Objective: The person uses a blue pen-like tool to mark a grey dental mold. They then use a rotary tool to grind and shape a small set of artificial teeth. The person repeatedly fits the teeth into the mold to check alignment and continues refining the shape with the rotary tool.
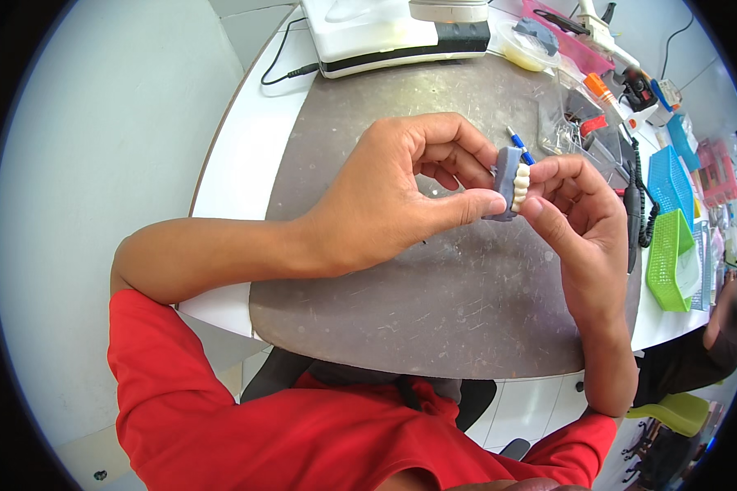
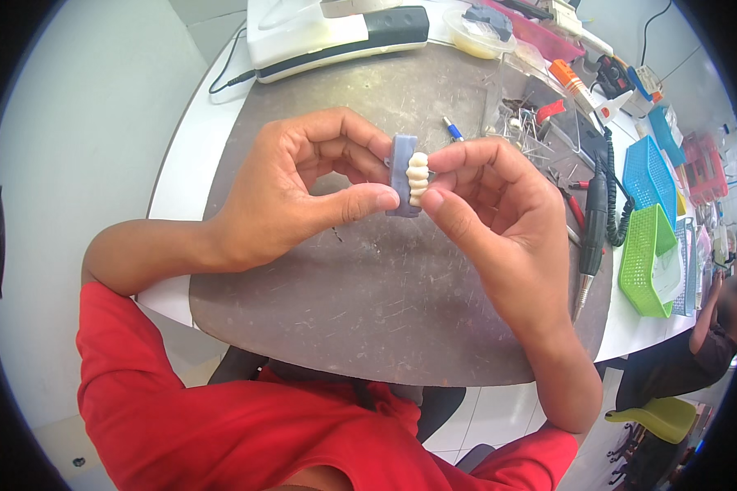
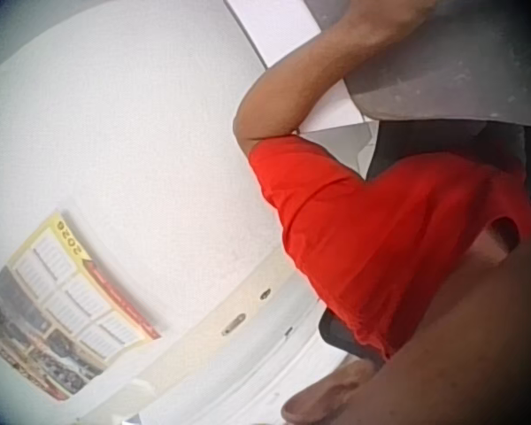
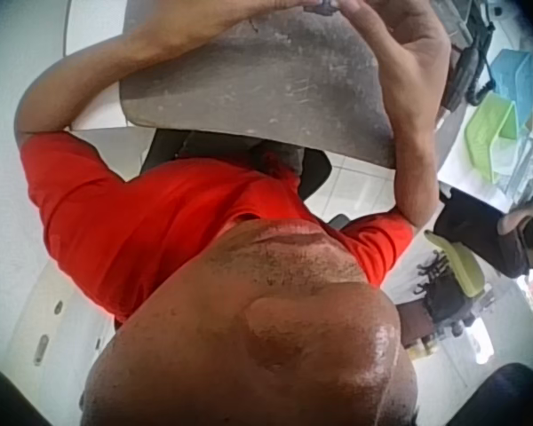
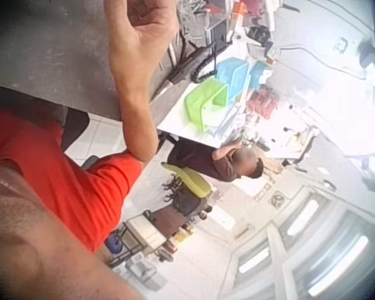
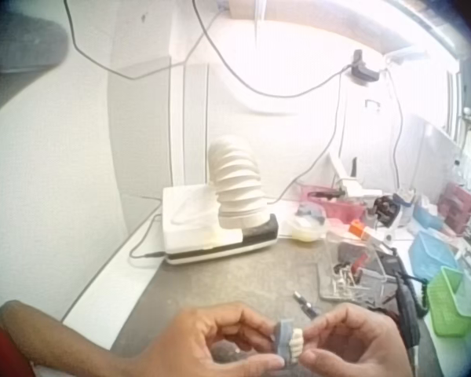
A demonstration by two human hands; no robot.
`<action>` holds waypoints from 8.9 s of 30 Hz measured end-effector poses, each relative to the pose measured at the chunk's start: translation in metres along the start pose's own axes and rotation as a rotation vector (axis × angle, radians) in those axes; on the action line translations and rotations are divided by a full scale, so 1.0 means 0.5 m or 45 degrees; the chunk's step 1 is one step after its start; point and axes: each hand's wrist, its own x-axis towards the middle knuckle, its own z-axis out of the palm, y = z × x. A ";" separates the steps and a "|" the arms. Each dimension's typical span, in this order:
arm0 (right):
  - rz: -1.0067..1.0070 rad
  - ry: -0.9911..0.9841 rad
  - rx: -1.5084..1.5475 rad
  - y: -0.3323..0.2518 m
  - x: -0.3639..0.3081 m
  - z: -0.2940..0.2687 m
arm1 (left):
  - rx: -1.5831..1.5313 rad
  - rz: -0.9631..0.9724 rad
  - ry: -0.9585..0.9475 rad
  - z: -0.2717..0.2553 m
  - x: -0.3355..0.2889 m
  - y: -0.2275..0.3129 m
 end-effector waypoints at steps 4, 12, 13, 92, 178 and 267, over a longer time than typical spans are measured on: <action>-0.066 -0.011 -0.101 -0.001 -0.002 0.001 | 0.044 0.047 -0.001 0.000 -0.001 -0.002; 0.002 -0.005 -0.024 -0.002 -0.001 -0.004 | 0.026 0.024 0.010 0.000 -0.004 0.006; -0.002 -0.001 -0.004 -0.002 -0.002 -0.002 | -0.005 -0.015 0.012 0.000 -0.005 0.011; -0.421 0.107 -0.157 0.008 -0.019 0.007 | 0.556 0.730 -0.003 0.005 -0.009 -0.001; -0.218 0.021 -0.256 0.017 -0.015 0.009 | 0.267 0.195 -0.019 -0.007 -0.009 0.001; 0.175 0.102 -0.048 0.018 -0.008 0.023 | -0.518 -0.428 -0.131 -0.004 -0.008 -0.020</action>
